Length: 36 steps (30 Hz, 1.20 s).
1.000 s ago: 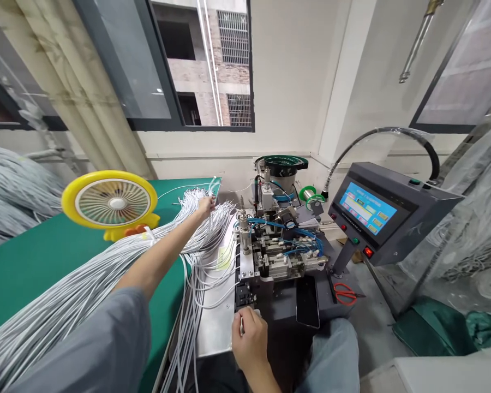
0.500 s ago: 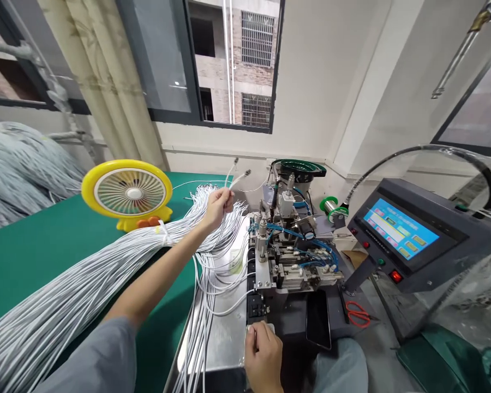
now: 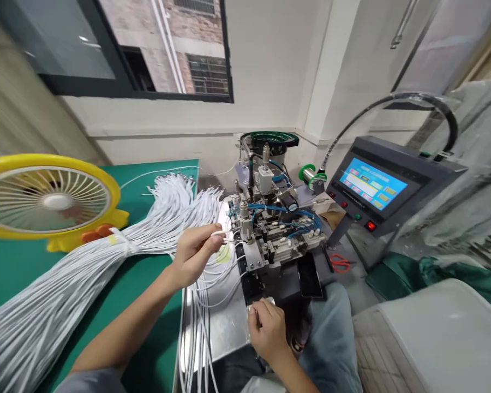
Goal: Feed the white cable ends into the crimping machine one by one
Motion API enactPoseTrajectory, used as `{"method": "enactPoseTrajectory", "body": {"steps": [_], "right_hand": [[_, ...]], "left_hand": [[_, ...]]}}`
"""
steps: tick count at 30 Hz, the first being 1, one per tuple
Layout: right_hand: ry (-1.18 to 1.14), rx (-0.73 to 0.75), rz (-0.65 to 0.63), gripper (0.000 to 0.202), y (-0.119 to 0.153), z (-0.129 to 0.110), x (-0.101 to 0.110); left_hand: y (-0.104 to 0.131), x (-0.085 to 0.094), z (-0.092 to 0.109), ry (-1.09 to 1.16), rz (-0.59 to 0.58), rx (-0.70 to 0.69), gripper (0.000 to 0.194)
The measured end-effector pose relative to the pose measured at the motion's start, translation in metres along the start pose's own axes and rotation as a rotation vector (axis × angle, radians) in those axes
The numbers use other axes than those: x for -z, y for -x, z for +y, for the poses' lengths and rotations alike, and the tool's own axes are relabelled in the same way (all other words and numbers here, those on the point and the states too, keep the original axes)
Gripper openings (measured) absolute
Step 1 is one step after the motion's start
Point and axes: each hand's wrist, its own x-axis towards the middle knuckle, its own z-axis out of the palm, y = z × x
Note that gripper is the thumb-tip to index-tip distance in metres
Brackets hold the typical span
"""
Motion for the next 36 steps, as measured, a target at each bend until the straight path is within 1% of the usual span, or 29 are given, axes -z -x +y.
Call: {"method": "enactPoseTrajectory", "body": {"steps": [2, 3, 5, 6, 7, 8, 9, 10, 12, 13, 15, 17, 20, 23, 26, 29, 36], "right_hand": [[-0.049, -0.048, -0.025, 0.022, -0.004, -0.002, 0.001], [-0.102, -0.095, -0.032, 0.023, -0.008, -0.003, 0.004], [-0.261, -0.247, -0.033, 0.025, -0.022, -0.007, 0.015], [-0.351, -0.347, -0.006, 0.026, -0.032, -0.01, 0.025], [-0.401, -0.414, 0.069, 0.026, -0.043, -0.014, 0.037], [-0.422, -0.425, 0.131, 0.026, -0.055, -0.018, 0.051], [-0.432, -0.385, 0.175, 0.025, -0.067, -0.023, 0.067], [-0.441, -0.318, 0.194, 0.023, -0.079, -0.029, 0.081], [-0.454, -0.127, 0.265, 0.019, -0.101, -0.04, 0.107], [-0.448, -0.053, 0.266, 0.017, -0.11, -0.045, 0.116], [-0.434, -0.008, 0.225, 0.016, -0.124, -0.053, 0.125], [-0.418, 0.008, 0.216, 0.014, -0.132, -0.059, 0.126], [-0.373, 0.031, 0.231, 0.009, -0.138, -0.063, 0.123], [-0.326, -0.015, 0.21, 0.013, -0.141, -0.063, 0.122], [-0.358, -0.108, 0.105, 0.021, -0.142, -0.06, 0.122], [-0.456, -0.173, 0.012, 0.026, -0.143, -0.058, 0.121], [-0.521, -0.17, 0.045, 0.028, -0.141, -0.058, 0.119]], "left_hand": [[0.0, -0.004, 0.003, -0.01, -0.036, -0.001, 0.033], [0.001, -0.006, 0.005, -0.012, -0.049, -0.001, 0.032], [0.004, -0.009, 0.008, -0.01, -0.073, 0.0, 0.031], [0.005, -0.01, 0.009, -0.005, -0.09, 0.001, 0.03], [0.007, -0.011, 0.01, -0.002, -0.115, 0.002, 0.03], [0.008, -0.011, 0.011, -0.001, -0.144, 0.002, 0.029], [0.009, -0.012, 0.011, 0.001, -0.177, -0.004, 0.028], [0.009, -0.012, 0.01, 0.006, -0.209, -0.013, 0.026], [0.01, -0.011, 0.009, 0.025, -0.246, -0.036, 0.019], [0.01, -0.012, 0.008, 0.038, -0.25, -0.045, 0.016], [0.009, -0.012, 0.007, 0.065, -0.254, -0.056, 0.015], [0.009, -0.014, 0.007, 0.084, -0.263, -0.075, 0.016], [0.01, -0.016, 0.009, 0.103, -0.269, -0.106, 0.018], [0.01, -0.017, 0.01, 0.097, -0.264, -0.087, 0.022], [0.011, -0.018, 0.011, 0.072, -0.3, -0.04, 0.031], [0.012, -0.019, 0.011, 0.055, -0.339, -0.013, 0.034], [0.011, -0.022, 0.009, 0.029, -0.38, -0.016, 0.033]]}}
